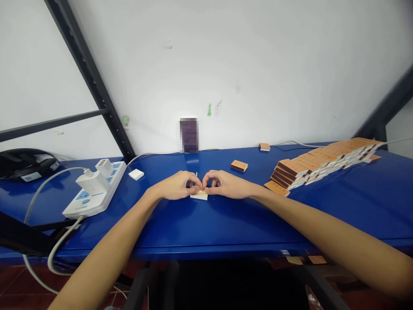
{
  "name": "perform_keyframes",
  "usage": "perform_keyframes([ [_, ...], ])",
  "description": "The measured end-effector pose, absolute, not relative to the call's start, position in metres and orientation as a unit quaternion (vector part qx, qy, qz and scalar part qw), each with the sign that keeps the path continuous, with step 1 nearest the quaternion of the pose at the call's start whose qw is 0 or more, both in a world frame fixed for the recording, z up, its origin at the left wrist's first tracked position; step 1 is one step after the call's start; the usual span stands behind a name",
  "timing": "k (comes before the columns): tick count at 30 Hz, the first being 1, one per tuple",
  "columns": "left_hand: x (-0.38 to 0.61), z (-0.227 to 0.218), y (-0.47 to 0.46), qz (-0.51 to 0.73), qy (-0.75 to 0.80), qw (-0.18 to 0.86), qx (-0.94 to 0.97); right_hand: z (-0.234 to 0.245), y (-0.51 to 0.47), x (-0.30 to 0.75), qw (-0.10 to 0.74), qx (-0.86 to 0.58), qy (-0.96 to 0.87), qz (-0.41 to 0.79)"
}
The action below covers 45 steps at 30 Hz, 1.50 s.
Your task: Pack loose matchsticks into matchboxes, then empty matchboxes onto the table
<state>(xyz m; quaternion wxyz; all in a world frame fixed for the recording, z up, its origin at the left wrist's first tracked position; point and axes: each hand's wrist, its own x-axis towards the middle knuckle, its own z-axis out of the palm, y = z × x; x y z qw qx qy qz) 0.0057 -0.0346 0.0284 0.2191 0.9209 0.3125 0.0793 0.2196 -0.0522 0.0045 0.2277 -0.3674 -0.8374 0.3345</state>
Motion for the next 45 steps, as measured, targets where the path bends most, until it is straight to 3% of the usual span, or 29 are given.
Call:
perform_keyframes([
  [5, 0.006, 0.03, -0.034, 0.104, 0.322, 0.225, 0.914, 0.0, -0.054, 0.22, 0.234, -0.372, -0.836, 0.329],
  [9, 0.004, 0.034, -0.029, 0.189, 0.351, 0.181, 0.899, -0.008, -0.037, 0.215, 0.254, -0.401, -0.861, 0.181],
  [12, -0.015, 0.037, -0.016, 0.203, 0.386, 0.104, 0.894, -0.005, -0.013, 0.206, 0.19, -0.402, -0.893, 0.065],
  [15, -0.056, 0.038, 0.002, 0.135, 0.508, 0.02, 0.85, 0.002, 0.007, 0.197, 0.094, -0.384, -0.916, 0.066],
  [18, -0.099, 0.038, 0.018, 0.081, 0.638, -0.014, 0.766, 0.007, 0.014, 0.197, 0.06, -0.362, -0.926, 0.091],
  [25, -0.115, 0.034, 0.022, 0.047, 0.652, 0.038, 0.756, 0.027, -0.026, 0.204, 0.127, -0.364, -0.92, 0.072],
  [29, -0.089, 0.035, 0.014, 0.06, 0.602, 0.066, 0.794, 0.03, -0.056, 0.199, 0.101, -0.372, -0.92, 0.075],
  [33, -0.057, 0.032, 0.004, 0.179, 0.485, 0.118, 0.848, 0.026, -0.063, 0.201, 0.143, -0.428, -0.891, 0.045],
  [36, -0.037, 0.029, -0.002, 0.246, 0.437, 0.229, 0.834, 0.032, -0.055, 0.217, 0.183, -0.511, -0.84, -0.012],
  [41, -0.021, 0.024, -0.008, 0.286, 0.397, 0.329, 0.808, 0.037, -0.037, 0.258, 0.12, -0.647, -0.745, -0.109],
  [45, -0.02, 0.023, -0.011, 0.26, 0.406, 0.249, 0.84, 0.02, -0.036, 0.272, 0.062, -0.674, -0.724, -0.134],
])
